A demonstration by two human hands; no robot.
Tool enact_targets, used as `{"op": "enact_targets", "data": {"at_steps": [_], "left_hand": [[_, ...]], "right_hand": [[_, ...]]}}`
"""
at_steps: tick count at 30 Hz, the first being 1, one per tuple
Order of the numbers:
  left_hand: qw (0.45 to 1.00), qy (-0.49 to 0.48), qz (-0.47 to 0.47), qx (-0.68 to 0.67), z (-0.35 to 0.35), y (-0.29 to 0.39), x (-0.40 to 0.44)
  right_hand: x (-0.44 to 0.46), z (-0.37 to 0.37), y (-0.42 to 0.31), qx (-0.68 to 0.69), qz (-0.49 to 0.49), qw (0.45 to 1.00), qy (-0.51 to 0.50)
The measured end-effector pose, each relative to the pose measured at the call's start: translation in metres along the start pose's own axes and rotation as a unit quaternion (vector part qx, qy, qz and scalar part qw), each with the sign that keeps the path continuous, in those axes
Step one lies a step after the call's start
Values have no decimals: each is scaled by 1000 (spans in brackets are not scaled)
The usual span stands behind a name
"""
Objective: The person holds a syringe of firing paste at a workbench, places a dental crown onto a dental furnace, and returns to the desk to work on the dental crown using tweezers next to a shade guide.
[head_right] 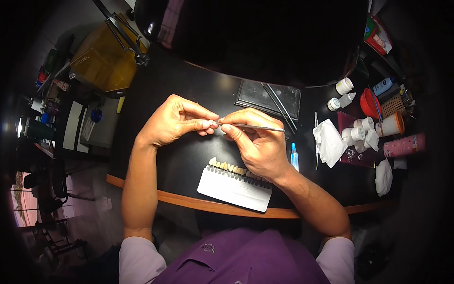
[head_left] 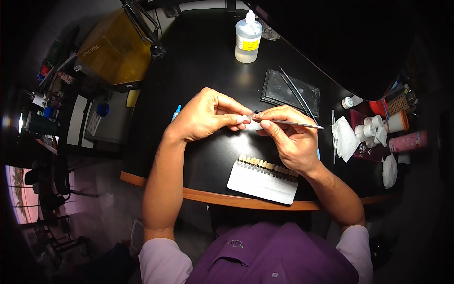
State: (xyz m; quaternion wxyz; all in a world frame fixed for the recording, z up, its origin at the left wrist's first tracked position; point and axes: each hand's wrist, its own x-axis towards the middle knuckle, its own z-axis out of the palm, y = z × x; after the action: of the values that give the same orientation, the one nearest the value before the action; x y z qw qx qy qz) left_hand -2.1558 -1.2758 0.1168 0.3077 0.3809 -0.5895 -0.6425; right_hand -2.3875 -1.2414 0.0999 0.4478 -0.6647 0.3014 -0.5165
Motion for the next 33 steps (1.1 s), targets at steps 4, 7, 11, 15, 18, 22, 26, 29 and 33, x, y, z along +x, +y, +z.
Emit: {"op": "enact_targets", "data": {"at_steps": [4,7,11,15,18,22,26,29,33], "left_hand": [[999,18,-15,30,-1,2,-1],[999,22,-15,27,-2,2,-1],[999,22,-22,21,-1,4,-2],[999,23,-29,21,-1,4,-2],[999,22,-30,16,-1,3,-1],[999,20,-28,6,-1,2,-1],[1000,17,-20,7,-1,1,-1],[1000,15,-15,10,-2,-1,0],[1000,15,-10,21,-2,0,0]], "right_hand": [[0,-2,-1,-48,-4,999,-8],[1,-2,-3,-77,-23,997,-3],[2,-2,-3,-113,-72,991,1],[5,-3,-3,-168,-128,978,-3],[5,-3,-5,-173,-120,978,-2],[6,-2,-6,-174,-123,977,-1],[5,-2,-10,-184,-105,977,-7],[6,-1,-7,-198,-127,972,-6],[4,-1,-6,-194,-118,974,-1]]}}
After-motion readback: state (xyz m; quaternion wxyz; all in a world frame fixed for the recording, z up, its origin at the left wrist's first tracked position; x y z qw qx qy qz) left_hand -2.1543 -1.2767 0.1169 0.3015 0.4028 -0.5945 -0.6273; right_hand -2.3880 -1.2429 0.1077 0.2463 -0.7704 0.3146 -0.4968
